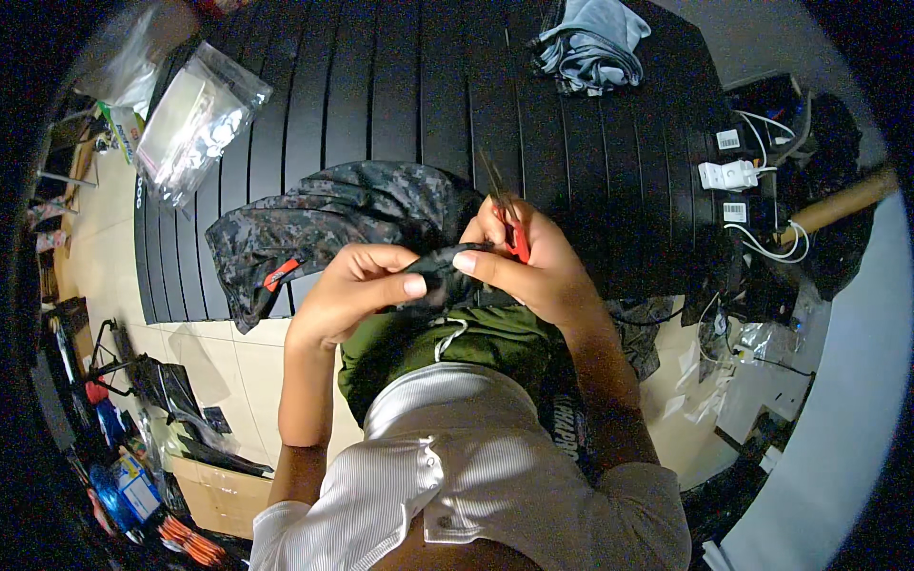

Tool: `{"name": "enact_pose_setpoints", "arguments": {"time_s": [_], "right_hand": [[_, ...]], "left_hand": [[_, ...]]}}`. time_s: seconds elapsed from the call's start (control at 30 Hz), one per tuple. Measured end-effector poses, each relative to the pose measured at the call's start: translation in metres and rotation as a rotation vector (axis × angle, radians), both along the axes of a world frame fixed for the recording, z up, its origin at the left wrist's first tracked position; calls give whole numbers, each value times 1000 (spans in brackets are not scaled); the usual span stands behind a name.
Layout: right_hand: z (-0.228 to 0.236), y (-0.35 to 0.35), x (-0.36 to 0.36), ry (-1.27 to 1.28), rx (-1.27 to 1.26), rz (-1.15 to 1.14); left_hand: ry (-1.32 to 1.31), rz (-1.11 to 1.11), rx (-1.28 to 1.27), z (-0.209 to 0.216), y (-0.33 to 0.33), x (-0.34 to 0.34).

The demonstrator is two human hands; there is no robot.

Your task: Trimming loose threads from neck gaiters using snips and packaging them into plastic sleeves.

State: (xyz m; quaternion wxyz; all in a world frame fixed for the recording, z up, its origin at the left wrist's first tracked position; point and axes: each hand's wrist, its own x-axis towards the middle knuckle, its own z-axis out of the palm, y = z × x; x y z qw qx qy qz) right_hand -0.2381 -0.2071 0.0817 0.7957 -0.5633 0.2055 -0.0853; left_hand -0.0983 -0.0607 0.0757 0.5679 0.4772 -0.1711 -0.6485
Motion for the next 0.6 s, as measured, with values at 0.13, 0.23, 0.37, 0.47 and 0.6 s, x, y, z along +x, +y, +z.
{"name": "enact_pose_setpoints", "arguments": {"time_s": [0.13,0.23,0.37,0.47,0.6], "right_hand": [[0,1,1,-6,11,-6],[-4,0,0,27,-399,-118],[15,4,-14,93,-1041,-294],[21,16,-30,171,-1079,-174],[23,26,-32,208,-1119,-73]], "left_hand": [[70,-54,-64,-8,1,1],[92,-5,-68,-5,1,1],[8,82,-18,7,-1,-3],[-8,99,11,12,-1,-3],[-63,147,10,10,-2,-9]]}}
